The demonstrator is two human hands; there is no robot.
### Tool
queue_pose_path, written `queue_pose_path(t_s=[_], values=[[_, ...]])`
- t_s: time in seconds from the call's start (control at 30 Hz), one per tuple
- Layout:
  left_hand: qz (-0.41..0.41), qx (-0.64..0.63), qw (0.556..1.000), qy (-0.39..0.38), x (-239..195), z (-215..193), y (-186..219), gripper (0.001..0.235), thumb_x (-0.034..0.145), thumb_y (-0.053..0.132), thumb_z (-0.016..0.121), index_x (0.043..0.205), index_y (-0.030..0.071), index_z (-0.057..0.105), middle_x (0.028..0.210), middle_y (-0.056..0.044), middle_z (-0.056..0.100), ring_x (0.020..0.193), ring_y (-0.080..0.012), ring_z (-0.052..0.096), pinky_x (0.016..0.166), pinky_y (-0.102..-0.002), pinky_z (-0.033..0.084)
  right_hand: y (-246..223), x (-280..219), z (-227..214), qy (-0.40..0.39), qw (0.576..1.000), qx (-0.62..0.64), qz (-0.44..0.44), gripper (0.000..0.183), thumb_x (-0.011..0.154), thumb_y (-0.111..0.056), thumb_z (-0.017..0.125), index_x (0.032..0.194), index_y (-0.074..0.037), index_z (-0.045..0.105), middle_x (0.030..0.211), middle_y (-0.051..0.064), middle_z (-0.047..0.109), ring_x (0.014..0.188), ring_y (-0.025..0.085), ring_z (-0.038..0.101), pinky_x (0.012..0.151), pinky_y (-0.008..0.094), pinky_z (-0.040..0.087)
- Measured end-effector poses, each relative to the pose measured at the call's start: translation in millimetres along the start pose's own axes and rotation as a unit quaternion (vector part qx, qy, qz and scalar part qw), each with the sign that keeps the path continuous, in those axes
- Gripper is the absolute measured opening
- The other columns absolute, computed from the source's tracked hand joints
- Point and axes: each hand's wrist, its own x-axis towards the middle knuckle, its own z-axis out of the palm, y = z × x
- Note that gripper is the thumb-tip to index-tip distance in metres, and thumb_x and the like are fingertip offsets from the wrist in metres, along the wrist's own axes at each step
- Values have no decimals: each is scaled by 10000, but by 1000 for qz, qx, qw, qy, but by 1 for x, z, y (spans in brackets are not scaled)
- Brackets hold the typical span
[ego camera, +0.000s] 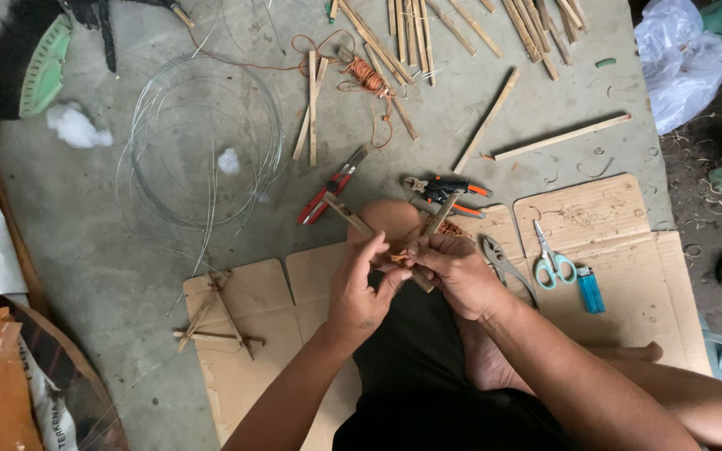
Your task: The person assembles a small wooden frame by tying thin sticks together with orange string. They use scissors to cut the string and a lighter to burn the ends, securing the joints of the structure.
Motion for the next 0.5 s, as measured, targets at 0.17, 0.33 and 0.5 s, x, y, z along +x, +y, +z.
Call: queue_pose_path(t_s=[0.17, 0.33, 0.5], values=[[14, 35, 999, 9, -1, 0, 7, 278, 917, 146, 808, 1103, 21, 642, 995, -94, 702, 880, -199, 710, 774, -325, 590, 0, 0, 3, -5, 1000, -15, -8, 121, 942, -133, 705, 943, -13, 712, 804, 12, 675, 657, 56, 509, 567, 200, 374], [-6, 60, 998, 3, 0, 2, 8, 222, 906, 150, 821, 1041, 50, 676, 930, -71, 719, 830, -216, 697, 743, -332, 579, -1, -1, 8, 8, 1000, -19, 6, 127, 943, -146, 689, 971, -25, 713, 768, -9, 635, 643, 51, 496, 550, 202, 365], [-37, 88, 992, 86, -4, 2, 12, 342, 833, 190, 860, 1009, 23, 618, 904, -96, 639, 813, -235, 623, 723, -344, 513, -6, -4, 17, 12, 999, -27, -15, 164, 948, -148, 674, 982, 8, 708, 764, 16, 650, 601, 69, 498, 527, 216, 372]])
